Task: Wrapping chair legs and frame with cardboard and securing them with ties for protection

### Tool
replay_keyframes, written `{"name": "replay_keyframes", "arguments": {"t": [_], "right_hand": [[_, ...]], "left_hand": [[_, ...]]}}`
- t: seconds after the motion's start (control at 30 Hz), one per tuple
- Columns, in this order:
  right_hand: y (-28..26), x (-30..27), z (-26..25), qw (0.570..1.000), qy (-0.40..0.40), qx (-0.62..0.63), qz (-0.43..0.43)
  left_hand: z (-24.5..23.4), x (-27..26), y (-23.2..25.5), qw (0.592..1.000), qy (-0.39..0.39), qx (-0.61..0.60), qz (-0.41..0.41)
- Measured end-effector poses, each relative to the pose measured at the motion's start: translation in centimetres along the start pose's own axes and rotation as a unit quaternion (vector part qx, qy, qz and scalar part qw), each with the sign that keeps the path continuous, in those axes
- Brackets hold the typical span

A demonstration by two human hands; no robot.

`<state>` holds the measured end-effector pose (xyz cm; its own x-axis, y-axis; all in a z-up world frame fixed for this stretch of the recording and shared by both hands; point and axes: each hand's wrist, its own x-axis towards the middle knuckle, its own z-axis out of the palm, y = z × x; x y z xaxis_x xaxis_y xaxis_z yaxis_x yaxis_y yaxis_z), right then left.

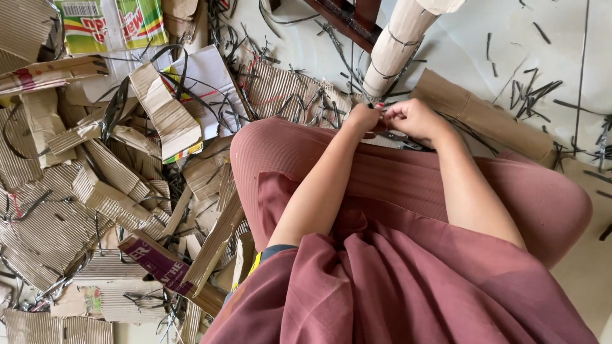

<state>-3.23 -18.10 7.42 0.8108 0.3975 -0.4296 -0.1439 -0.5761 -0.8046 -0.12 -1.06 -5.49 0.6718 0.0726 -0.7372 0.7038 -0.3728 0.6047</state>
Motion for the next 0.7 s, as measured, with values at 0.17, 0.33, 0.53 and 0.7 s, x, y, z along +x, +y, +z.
{"name": "replay_keyframes", "arguments": {"t": [0.17, 0.33, 0.53, 0.7], "right_hand": [[3.1, -1.8, -3.0, 0.967, -0.162, -0.155, 0.121], [5.4, -3.9, -5.3, 0.932, -0.118, -0.268, 0.215], [0.1, -3.4, -1.6, 0.997, 0.072, -0.003, 0.032], [3.7, 0.9, 2.2, 0.986, 0.165, 0.016, 0.025]], "left_hand": [[-2.1, -4.3, 2.5, 0.977, -0.057, -0.203, -0.025], [-2.2, -5.6, 2.9, 0.982, -0.099, -0.161, 0.0], [-0.9, -2.1, 1.0, 0.977, -0.171, -0.127, -0.025], [0.0, 0.1, -0.3, 0.968, -0.136, -0.209, -0.037]]}}
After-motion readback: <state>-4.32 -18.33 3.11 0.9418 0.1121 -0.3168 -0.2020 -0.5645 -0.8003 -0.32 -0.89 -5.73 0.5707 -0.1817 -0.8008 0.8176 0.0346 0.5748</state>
